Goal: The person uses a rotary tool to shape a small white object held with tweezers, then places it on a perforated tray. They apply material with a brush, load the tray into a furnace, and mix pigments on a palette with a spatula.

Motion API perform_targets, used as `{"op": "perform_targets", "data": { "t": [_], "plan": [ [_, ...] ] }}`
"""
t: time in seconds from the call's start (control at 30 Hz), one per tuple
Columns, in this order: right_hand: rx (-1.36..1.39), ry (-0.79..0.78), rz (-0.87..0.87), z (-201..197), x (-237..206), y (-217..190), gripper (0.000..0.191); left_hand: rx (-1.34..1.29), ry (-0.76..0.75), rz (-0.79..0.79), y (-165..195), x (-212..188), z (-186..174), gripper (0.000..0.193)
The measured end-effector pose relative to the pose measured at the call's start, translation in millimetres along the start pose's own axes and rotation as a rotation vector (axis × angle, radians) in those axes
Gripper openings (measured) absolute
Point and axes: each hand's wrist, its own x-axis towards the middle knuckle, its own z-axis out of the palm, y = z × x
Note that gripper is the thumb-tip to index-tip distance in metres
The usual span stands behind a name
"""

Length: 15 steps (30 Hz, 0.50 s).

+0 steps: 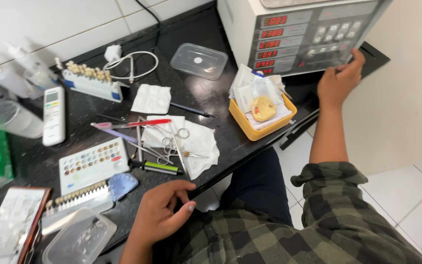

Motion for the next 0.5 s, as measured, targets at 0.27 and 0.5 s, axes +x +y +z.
{"op": "perform_targets", "data": {
  "t": [0.27, 0.5],
  "plan": [
    [-0.057, -0.057, -0.070, -13.8, -2.8, -36.1, 0.069, -0.082, 0.074, 0.082, -5.1, 2.0, -1.8, 0.034],
    [-0.025, -0.068, -0.132, -25.7, -7.7, -60.6, 0.072, -0.078, 0.073, 0.110, -6.5, 4.3, -2.5, 0.034]
  ]
}}
